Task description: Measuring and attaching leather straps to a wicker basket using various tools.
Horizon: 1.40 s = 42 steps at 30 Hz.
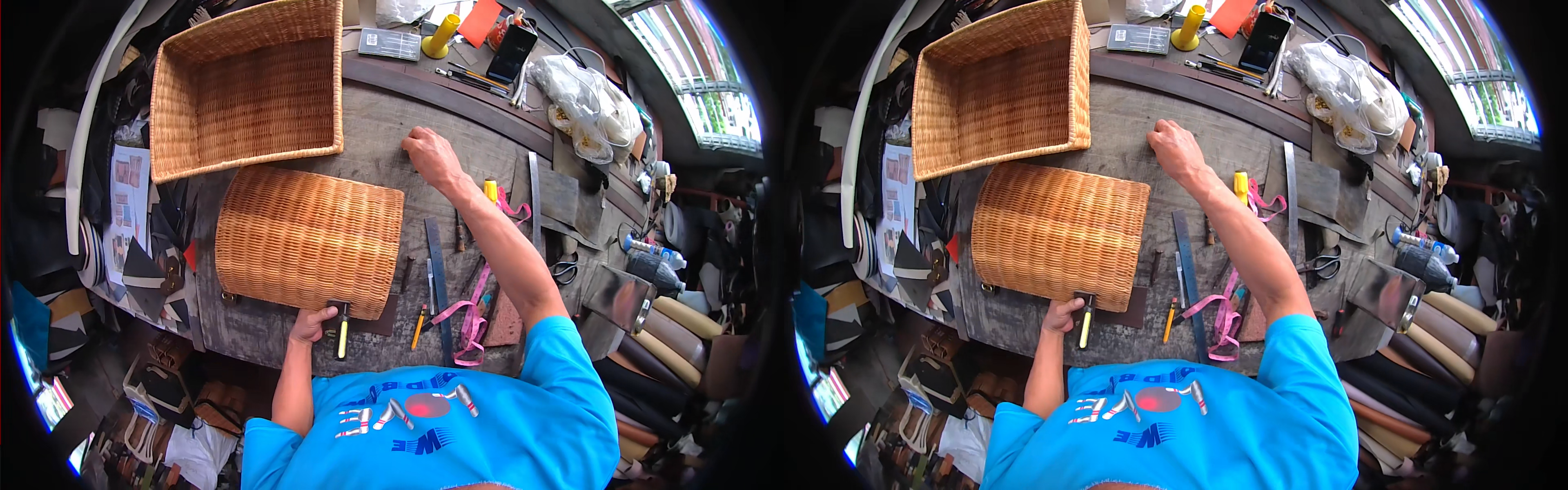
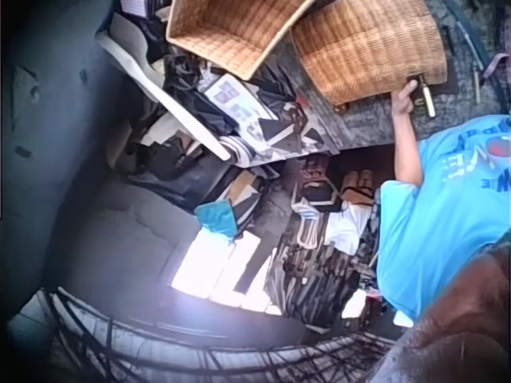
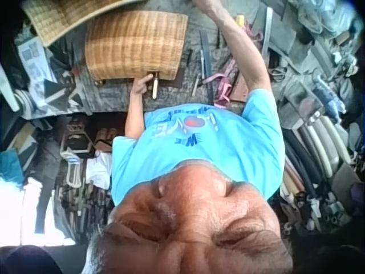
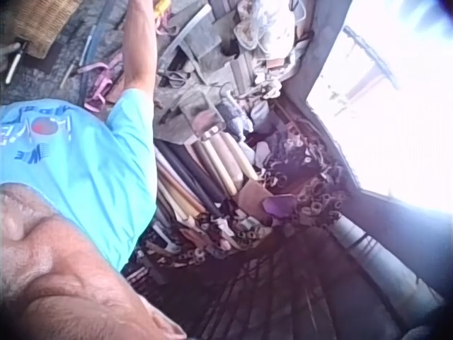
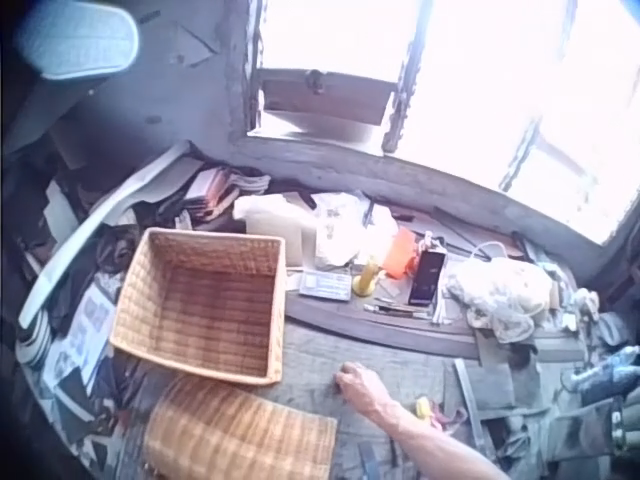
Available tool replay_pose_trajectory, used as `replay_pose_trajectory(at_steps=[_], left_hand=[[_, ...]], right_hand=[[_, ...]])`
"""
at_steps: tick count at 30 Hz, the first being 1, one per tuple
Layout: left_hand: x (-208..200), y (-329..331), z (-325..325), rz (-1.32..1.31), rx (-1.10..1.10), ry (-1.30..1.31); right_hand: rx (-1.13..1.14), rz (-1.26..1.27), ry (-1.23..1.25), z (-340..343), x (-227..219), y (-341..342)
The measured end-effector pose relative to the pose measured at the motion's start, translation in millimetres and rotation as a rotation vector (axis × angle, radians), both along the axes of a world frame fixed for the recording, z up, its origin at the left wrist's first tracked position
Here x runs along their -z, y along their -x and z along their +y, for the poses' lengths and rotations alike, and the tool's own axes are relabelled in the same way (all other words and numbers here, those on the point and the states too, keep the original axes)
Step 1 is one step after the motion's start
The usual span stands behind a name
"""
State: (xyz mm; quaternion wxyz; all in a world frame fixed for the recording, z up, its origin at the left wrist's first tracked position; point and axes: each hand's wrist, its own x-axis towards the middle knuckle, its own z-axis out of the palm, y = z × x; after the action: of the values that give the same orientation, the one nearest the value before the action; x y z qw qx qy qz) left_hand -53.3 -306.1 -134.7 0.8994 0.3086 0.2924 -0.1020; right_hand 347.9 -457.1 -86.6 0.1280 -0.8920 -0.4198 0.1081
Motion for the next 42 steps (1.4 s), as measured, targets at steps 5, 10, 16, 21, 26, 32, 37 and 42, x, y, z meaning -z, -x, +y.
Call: replay_pose_trajectory(at_steps=[5, 10, 16, 21, 26, 32, 37, 42], left_hand=[[-0.8, -2.7, -0.7, -0.051, 0.007, -0.025], [-2.3, -6.7, -3.4, -0.066, 0.007, -0.044], [-3.3, -7.9, -1.8, -0.107, 0.017, -0.002], [4.3, -6.0, -0.9, -0.109, 0.008, 0.019], [9.7, -2.6, -0.3, -0.100, 0.014, 0.045], [4.5, -4.0, -0.8, -0.128, 0.009, 0.028], [0.7, -7.5, -0.8, -0.119, 0.017, 0.012], [2.2, -5.4, -0.4, -0.105, 0.011, 0.025]], right_hand=[[-0.008, 0.033, 0.003, 2.0, -9.3, 3.4], [-0.067, 0.076, -0.030, -7.7, -5.1, -14.1], [0.035, 0.153, -0.037, -0.3, -17.1, -16.2], [0.087, 0.135, -0.162, -18.3, -9.9, -22.2], [0.119, 0.089, -0.062, -39.4, -3.4, -9.6], [0.082, 0.044, -0.046, -48.5, 1.6, 2.3], [0.037, 0.043, -0.010, -44.0, 2.2, 0.1], [0.020, 0.051, 0.079, -27.5, -5.9, 6.5]])
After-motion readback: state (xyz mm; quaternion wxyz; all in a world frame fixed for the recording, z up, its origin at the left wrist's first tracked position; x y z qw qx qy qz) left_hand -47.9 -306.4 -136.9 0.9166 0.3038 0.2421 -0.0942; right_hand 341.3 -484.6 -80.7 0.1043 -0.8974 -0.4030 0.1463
